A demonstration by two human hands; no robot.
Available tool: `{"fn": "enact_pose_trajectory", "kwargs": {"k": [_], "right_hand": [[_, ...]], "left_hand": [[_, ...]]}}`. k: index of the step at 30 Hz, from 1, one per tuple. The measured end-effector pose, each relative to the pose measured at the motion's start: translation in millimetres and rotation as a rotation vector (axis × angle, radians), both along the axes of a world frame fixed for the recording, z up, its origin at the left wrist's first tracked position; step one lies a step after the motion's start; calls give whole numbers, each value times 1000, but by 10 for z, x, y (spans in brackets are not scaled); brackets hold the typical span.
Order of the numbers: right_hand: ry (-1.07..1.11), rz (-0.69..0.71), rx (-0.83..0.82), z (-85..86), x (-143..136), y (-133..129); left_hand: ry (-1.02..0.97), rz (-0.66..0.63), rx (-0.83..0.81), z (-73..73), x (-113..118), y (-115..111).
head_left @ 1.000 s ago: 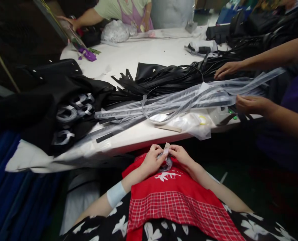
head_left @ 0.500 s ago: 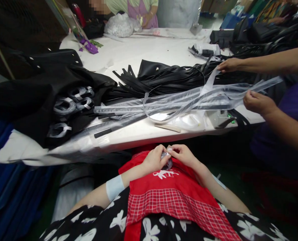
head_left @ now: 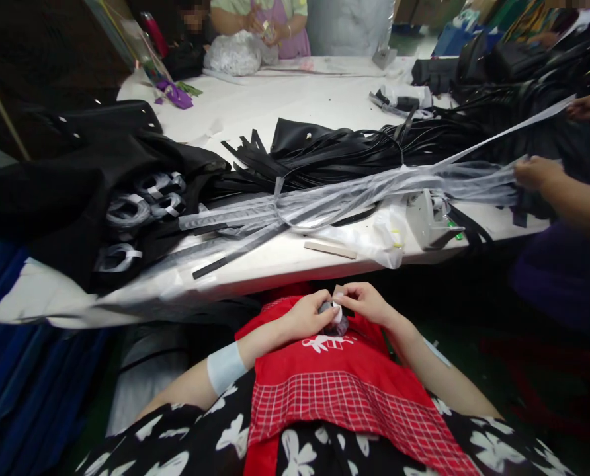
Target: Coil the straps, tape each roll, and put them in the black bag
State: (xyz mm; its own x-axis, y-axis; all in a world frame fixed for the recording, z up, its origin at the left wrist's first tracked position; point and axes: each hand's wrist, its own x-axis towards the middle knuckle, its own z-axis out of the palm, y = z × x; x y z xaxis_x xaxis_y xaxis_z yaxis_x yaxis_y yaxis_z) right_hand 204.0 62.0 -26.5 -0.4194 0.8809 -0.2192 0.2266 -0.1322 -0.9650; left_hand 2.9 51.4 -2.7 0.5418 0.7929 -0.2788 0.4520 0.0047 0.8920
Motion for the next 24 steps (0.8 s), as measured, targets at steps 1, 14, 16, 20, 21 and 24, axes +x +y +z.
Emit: {"fn": "enact_pose_trajectory", "kwargs": {"k": [1,14,16,20,21,24], "right_hand": [[13,49,-27,40,36,17],[-66,250,-141,254,140,163],[-254,243,31,308,97,129],[-748,274,587,395,-41,-19],[-815,283,672,400,-69,-63],[-819,303,754,385,-98,-172]], "left_hand": [[-25,-14,-2,5,5,2],[-150,-143,30,-42,23,28],[-139,-126,5,-33,43,37],[-147,-70,-270,19,47,88],[-180,-65,-377,30,34,106],[-362,-5,-617,35,-29,169]]}}
